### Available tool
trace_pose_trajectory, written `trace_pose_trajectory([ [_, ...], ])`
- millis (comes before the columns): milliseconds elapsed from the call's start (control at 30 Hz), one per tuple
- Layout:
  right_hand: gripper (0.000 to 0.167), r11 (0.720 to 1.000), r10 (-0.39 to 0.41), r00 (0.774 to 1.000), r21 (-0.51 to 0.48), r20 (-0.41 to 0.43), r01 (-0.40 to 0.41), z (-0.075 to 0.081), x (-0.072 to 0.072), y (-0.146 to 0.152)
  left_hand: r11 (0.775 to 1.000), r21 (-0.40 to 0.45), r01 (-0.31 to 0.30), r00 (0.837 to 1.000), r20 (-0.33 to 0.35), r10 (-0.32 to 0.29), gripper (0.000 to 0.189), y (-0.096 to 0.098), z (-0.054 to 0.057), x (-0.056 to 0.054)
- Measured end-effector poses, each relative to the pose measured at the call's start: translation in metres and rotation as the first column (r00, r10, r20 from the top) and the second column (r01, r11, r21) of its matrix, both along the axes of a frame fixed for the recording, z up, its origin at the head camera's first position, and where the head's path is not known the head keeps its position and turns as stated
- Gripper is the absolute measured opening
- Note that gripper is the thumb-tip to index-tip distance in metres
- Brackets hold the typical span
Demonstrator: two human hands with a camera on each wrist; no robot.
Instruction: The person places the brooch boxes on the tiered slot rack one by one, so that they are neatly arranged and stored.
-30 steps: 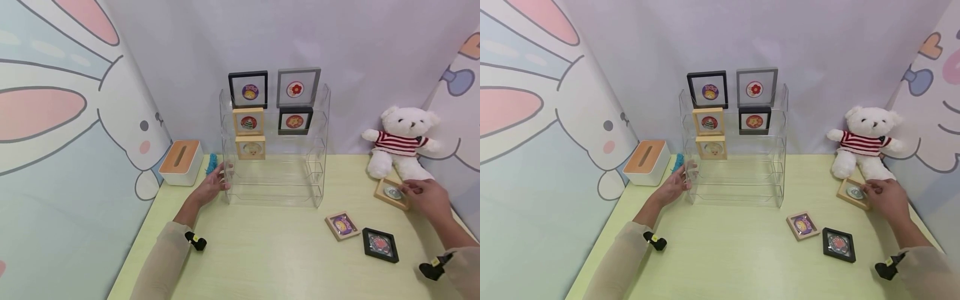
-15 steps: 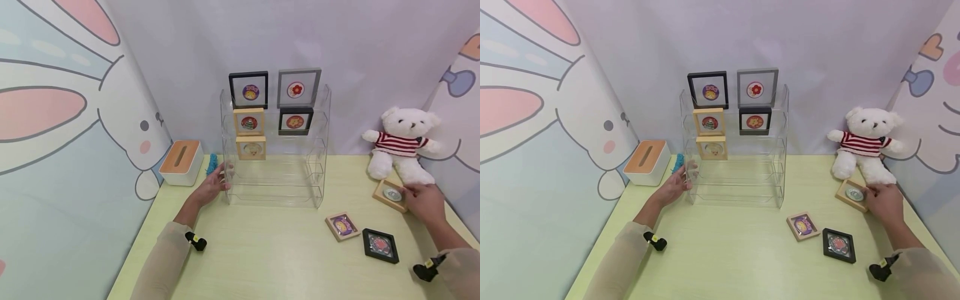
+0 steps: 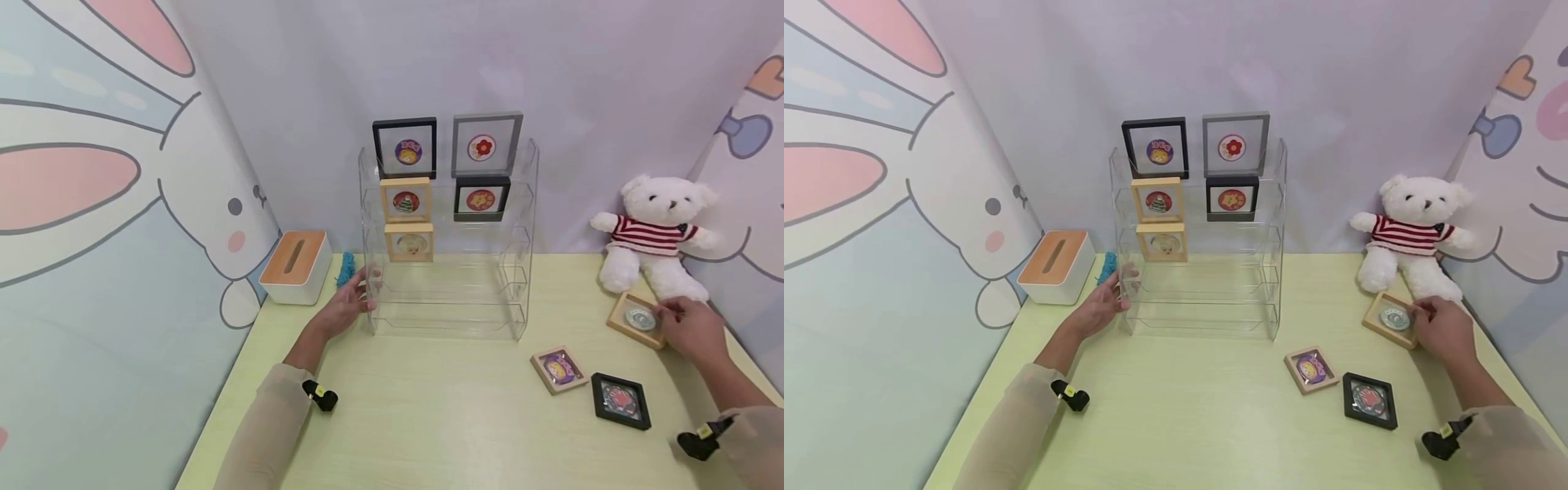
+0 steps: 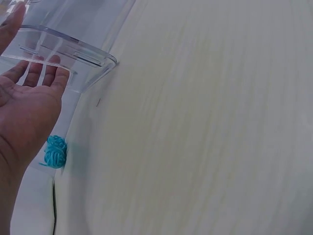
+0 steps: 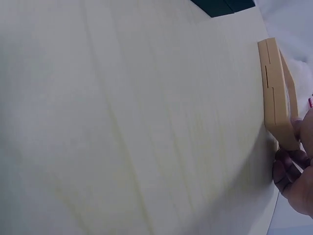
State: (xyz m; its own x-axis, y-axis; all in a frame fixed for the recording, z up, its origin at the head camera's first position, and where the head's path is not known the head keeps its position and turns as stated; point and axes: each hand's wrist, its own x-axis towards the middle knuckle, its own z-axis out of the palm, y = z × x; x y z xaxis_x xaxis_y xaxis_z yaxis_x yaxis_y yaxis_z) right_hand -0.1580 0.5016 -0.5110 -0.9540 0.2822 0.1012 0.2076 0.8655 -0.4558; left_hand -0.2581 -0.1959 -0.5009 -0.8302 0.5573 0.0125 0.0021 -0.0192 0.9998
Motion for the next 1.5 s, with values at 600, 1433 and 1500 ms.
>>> trace_pose_trajectory([
  [600,0.053,0.997,0.054,0.999,-0.053,0.001,-0.054,0.014,0.006,0.005,1.0,0.005,-0.004,1.0,0.006,0.004,0.087,0.0,-0.001,-0.001],
  [1433,0.046,0.967,0.215,0.965,-0.109,-0.148,-0.232,0.061,-0.006,-0.033,1.0,0.029,0.011,1.0,0.006,-0.011,0.087,0.001,0.003,0.002],
  [1500,0.046,0.966,0.223,0.962,-0.097,-0.158,-0.24,0.07,-0.009,-0.041,1.0,0.028,0.008,1.0,0.007,-0.008,0.087,0.001,0.003,0.002],
])
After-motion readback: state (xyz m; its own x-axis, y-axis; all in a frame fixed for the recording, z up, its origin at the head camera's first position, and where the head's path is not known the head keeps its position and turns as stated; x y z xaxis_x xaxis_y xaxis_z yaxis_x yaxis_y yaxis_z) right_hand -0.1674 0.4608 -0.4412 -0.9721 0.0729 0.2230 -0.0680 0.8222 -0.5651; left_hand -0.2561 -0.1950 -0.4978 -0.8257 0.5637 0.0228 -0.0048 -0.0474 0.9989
